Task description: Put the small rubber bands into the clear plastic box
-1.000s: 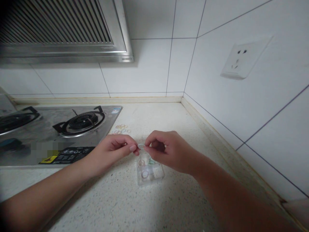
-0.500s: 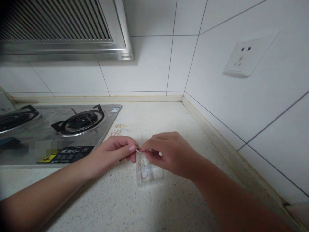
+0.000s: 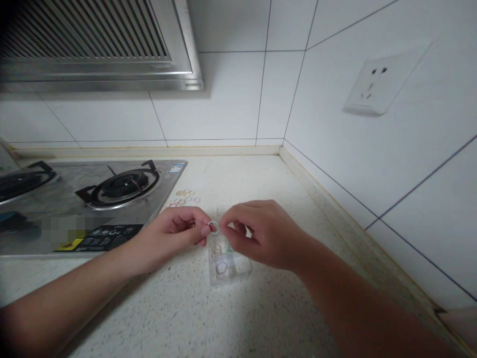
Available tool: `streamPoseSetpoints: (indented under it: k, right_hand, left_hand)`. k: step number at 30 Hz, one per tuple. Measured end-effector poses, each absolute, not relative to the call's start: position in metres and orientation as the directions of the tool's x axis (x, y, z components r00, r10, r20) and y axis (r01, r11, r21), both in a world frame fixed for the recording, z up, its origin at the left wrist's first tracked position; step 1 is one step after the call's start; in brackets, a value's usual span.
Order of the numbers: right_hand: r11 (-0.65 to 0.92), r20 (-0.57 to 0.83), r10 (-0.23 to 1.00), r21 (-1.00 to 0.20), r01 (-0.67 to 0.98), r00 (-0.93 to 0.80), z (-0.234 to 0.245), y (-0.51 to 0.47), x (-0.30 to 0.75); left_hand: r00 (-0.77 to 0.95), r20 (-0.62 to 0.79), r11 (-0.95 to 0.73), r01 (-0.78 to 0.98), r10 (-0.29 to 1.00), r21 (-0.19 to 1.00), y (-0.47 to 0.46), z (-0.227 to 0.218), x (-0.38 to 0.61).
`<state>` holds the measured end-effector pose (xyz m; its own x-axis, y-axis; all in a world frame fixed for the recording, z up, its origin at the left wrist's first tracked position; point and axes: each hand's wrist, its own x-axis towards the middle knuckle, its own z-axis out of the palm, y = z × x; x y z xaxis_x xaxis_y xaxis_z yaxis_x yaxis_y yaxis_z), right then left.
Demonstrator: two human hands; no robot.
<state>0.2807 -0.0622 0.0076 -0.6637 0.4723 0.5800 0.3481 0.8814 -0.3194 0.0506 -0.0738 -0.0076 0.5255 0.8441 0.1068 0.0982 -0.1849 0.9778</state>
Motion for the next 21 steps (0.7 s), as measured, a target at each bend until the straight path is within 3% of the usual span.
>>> streamPoseSetpoints:
  k: [11,15,17,19,21]
  right_hand:
    - [0.88,0.585,0.475,-0.326,0.346,-0.657,0.007,-0.064,0.279]
    - [0.866,0.603,0.499,-0.378,0.328,-0.622,0.008,-0.065,0.279]
    - [0.845,0.606,0.531,-0.427,0.322,-0.592,0.009,-0.066,0.279]
    - [0.82,0.601,0.567,-0.475,0.319,-0.563,0.009,-0.066,0.279]
    - [0.797,0.592,0.596,-0.517,0.312,-0.543,0.01,-0.067,0.279]
  left_hand:
    - [0.539,0.128,-0.217,0.105,0.832,0.971,-0.075,-0.01,0.05]
    - [0.575,0.108,-0.272,0.208,0.811,0.939,-0.076,-0.006,0.047]
    - [0.642,0.124,-0.429,0.345,0.757,0.835,-0.078,0.002,0.046]
    - [0.75,0.144,-0.654,0.446,0.646,0.611,-0.083,0.012,0.047]
    - [0.841,0.138,-0.81,0.439,0.522,0.388,-0.093,0.02,0.05]
